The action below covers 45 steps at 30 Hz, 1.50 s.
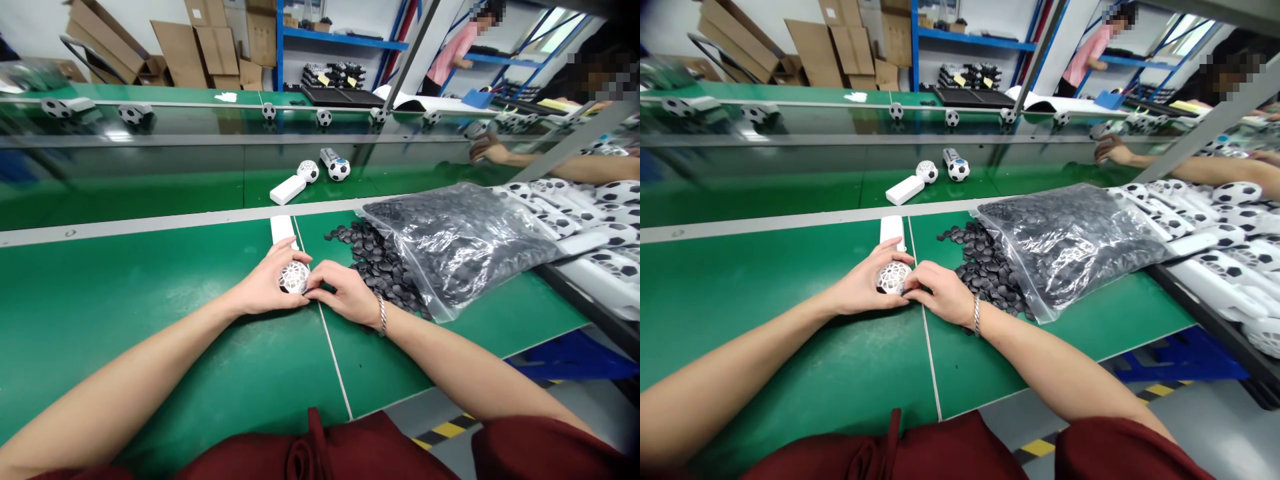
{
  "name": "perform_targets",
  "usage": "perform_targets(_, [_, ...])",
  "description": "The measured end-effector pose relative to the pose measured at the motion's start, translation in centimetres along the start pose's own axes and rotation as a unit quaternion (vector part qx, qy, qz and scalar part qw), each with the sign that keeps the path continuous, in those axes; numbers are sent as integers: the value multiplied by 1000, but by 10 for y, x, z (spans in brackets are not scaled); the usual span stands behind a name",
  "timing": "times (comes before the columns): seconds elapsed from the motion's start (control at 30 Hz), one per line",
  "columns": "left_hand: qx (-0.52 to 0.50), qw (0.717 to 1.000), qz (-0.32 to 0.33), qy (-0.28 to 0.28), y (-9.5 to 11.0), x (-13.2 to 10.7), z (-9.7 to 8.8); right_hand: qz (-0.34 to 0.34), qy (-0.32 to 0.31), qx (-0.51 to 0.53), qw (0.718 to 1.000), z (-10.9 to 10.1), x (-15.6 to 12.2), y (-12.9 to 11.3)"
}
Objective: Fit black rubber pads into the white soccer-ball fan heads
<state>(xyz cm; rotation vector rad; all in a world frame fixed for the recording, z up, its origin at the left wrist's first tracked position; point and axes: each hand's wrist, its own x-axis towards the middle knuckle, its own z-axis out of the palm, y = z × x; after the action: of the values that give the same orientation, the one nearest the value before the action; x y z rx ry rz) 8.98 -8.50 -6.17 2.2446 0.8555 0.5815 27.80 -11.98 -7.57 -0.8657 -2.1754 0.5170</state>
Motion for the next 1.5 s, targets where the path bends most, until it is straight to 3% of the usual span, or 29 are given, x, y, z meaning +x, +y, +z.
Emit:
perform_targets(0.33, [1,1000,6,-2,-2,-1,-1,-145,127,-60,979,-13,-4,-8])
perform_targets(0.5, [0,1000,17,2,-3,0,0,-174,116,-56,976,-14,-3,-11])
perform_targets(0.73, [-1,1000,20,2,-2,-1,0,-62,70,-33,995,-10,-2,-11])
perform_targets(0.83, [-1,1000,18,1,-2,-1,-1,33,50,17,998,-11,-2,-13])
perform_targets(1.0, [1,1000,19,2,-1,-1,-1,184,10,138,973,-7,-2,-11])
perform_targets(1.17, [3,1000,16,5,0,-2,-1,237,4,215,947,2,-2,-6])
perform_targets(1.5, [10,1000,-4,27,4,0,5,248,34,210,945,6,3,-7])
